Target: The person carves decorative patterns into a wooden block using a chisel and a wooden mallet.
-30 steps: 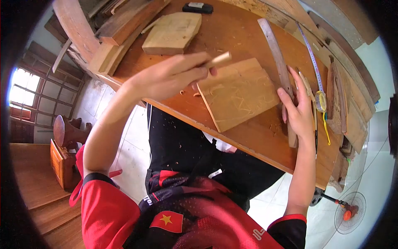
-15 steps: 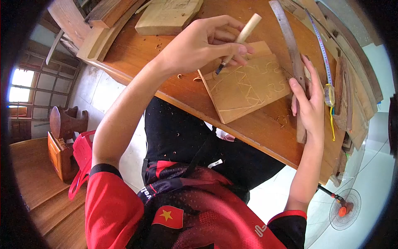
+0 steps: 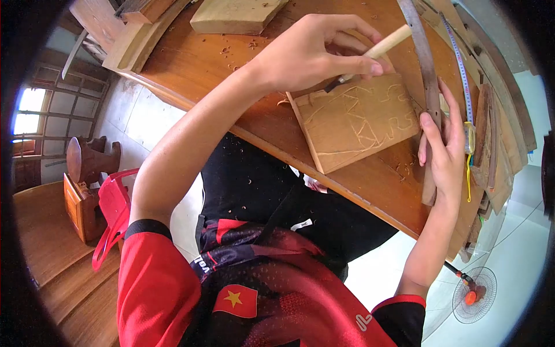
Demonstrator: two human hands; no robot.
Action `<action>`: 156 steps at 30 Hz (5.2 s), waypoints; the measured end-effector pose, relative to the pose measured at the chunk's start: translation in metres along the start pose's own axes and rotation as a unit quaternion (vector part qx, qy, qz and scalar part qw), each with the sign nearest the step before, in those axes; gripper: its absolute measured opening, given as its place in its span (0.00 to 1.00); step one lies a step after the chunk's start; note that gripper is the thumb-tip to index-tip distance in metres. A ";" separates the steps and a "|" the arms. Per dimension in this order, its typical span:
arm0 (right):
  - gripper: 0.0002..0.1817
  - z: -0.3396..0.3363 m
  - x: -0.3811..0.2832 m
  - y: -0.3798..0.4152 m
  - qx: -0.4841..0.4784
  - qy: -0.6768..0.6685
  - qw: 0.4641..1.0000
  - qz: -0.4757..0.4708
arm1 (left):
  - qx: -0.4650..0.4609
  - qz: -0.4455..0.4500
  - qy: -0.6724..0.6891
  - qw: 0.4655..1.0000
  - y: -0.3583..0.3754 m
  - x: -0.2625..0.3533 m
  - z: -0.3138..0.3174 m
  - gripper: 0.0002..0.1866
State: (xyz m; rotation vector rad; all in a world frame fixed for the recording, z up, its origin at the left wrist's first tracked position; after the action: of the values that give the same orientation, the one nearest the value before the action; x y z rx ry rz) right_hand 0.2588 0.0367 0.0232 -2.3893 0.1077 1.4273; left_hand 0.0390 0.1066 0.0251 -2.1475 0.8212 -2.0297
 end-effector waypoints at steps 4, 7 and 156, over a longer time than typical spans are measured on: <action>0.34 0.000 0.000 0.001 0.002 0.004 1.000 -0.001 | 0.006 0.027 -0.055 0.998 0.001 -0.007 0.000 0.23; 0.34 -0.002 -0.002 0.002 -0.021 -0.022 1.000 0.005 | 0.006 0.022 -0.075 0.997 0.002 -0.005 -0.001 0.22; 0.53 -0.028 -0.032 0.048 0.065 0.181 0.981 -0.021 | -0.270 -0.074 0.131 0.951 -0.041 -0.005 0.029 0.20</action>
State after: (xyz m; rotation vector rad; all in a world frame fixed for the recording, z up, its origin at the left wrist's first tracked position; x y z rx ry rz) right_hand 0.2548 -0.0214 0.0498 -2.4973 0.2341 0.9215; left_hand 0.0799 0.1355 0.0335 -2.2692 1.4386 -2.4265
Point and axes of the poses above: each hand's wrist, its own y-axis away from the middle knuckle, its own z-axis out of the palm, x = y × z, the point moved 9 cm from there along -y, towards the middle knuckle, and after that the axes turned 15 degrees about x, right-handed, at the moved point
